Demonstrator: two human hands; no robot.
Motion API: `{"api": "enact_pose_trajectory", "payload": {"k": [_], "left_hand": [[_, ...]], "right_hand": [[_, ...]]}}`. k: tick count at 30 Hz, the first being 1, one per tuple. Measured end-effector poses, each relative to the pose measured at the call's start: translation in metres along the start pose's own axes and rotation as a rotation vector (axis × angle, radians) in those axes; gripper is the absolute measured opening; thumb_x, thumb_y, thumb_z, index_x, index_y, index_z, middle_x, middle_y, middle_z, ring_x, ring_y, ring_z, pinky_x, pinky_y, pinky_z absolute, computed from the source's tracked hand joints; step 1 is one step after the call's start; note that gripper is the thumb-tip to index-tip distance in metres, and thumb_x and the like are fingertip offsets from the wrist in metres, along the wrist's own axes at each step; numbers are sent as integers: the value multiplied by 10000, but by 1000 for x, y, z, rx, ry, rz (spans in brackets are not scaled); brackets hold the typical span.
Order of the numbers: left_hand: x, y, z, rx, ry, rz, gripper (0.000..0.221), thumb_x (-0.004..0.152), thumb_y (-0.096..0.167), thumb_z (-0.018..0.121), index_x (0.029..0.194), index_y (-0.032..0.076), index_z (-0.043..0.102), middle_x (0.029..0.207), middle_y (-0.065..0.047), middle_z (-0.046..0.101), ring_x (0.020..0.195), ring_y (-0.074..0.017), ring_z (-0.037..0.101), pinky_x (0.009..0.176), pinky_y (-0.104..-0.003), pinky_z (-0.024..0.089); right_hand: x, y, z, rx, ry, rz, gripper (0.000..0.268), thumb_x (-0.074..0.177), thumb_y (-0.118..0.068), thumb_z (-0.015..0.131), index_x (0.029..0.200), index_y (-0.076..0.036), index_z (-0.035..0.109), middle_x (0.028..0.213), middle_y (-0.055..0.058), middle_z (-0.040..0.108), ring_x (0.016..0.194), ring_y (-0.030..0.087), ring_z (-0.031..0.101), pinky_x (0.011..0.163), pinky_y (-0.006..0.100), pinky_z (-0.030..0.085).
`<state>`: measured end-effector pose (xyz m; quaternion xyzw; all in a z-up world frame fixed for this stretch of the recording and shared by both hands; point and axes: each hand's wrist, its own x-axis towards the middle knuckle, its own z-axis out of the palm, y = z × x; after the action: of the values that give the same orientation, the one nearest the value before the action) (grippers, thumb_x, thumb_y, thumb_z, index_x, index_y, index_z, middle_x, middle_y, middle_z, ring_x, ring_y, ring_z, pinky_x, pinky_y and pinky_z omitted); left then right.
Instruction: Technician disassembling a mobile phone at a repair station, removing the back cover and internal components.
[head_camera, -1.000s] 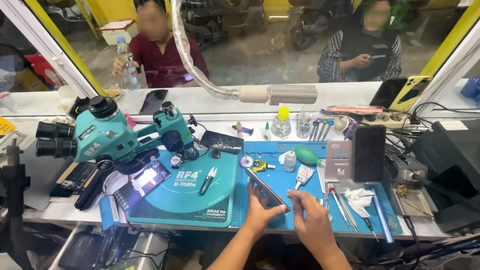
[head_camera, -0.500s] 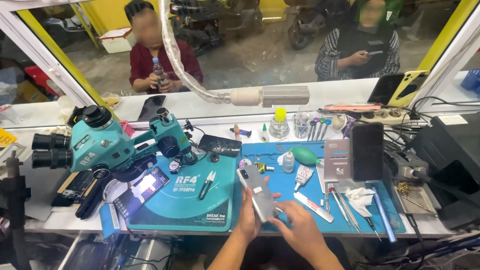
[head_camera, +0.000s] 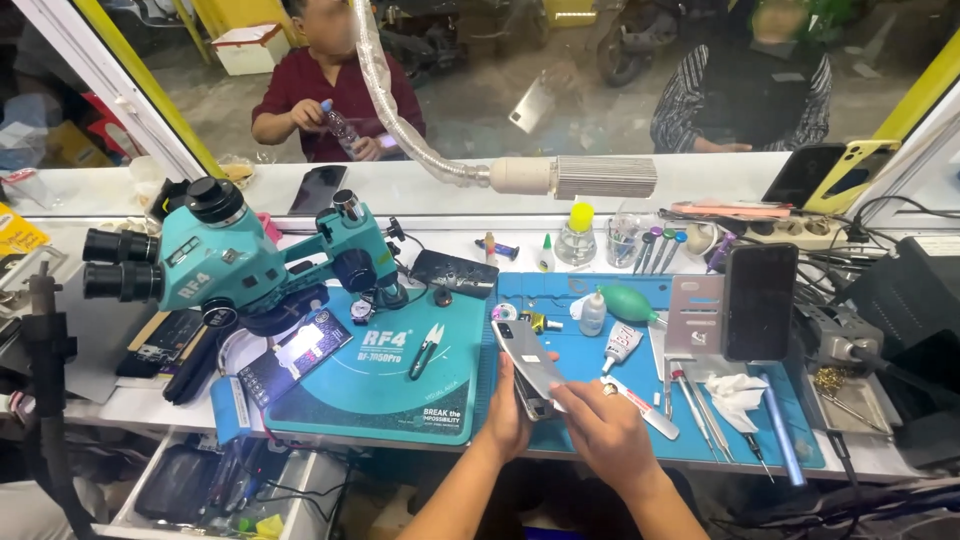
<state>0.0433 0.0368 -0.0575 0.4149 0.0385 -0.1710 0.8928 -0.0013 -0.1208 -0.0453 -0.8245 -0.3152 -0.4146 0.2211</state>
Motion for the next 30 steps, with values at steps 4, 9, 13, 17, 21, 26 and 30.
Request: {"api": "enact_pose_trajectory", "payload": {"k": [4, 9, 13, 17, 21, 26, 30], "left_hand": [[-4, 5, 6, -12, 2, -8, 792, 923, 650, 336, 1467, 101, 510, 1292, -156, 676, 1132, -267, 654, 977, -413, 541], [-2, 1, 4, -53, -99, 127, 593, 981, 562, 398, 1479, 241, 426, 1224, -131, 650, 1137, -262, 643, 1006, -415, 517], [-4, 5, 8, -58, -105, 154, 592, 984, 523, 430, 1517, 269, 380, 1288, -78, 587, 1179, -215, 595, 1013, -404, 506], [-6, 8, 11, -54, -58, 141, 676, 924, 468, 538, 1541, 313, 309, 1341, -99, 577, 1208, -267, 601, 1001, -466, 524], [-6, 7, 10, -22, -152, 121, 761, 928, 455, 582, 1567, 370, 179, 1217, -179, 649, 779, -363, 719, 716, -490, 620], [-2, 3, 7, -78, -76, 112, 835, 885, 409, 628, 1583, 395, 170, 1331, -138, 593, 1088, -326, 646, 925, -496, 560], [-7, 9, 8, -113, -86, 142, 605, 929, 516, 513, 1480, 321, 355, 1372, -273, 648, 1168, -305, 657, 896, -427, 562]], "right_hand": [[19, 0, -6, -62, 88, -52, 362, 949, 69, 587, 1291, -48, 612, 949, 103, 706, 601, 209, 477, 439, 323, 337], [29, 7, -11, -75, 107, 6, 290, 950, 29, 635, 1220, -71, 672, 949, 85, 736, 629, 225, 568, 506, 330, 427], [35, 9, -12, -105, 127, 10, 241, 953, -10, 668, 1185, -73, 693, 939, 64, 732, 641, 225, 565, 523, 330, 444], [37, 9, -16, -73, 140, 69, 232, 913, 60, 678, 1112, -52, 717, 928, 57, 760, 673, 214, 631, 520, 302, 455], [37, 11, -18, -77, 167, 114, 140, 930, -1, 717, 1056, -57, 735, 915, 54, 781, 733, 201, 723, 568, 278, 516], [36, 12, -19, -78, 152, 122, 151, 925, -18, 730, 1067, -66, 736, 926, 54, 783, 726, 204, 718, 557, 282, 512], [36, 5, -22, 91, 94, 48, 203, 903, -210, 777, 1027, -66, 704, 901, 64, 746, 644, 217, 642, 547, 322, 480]]}}
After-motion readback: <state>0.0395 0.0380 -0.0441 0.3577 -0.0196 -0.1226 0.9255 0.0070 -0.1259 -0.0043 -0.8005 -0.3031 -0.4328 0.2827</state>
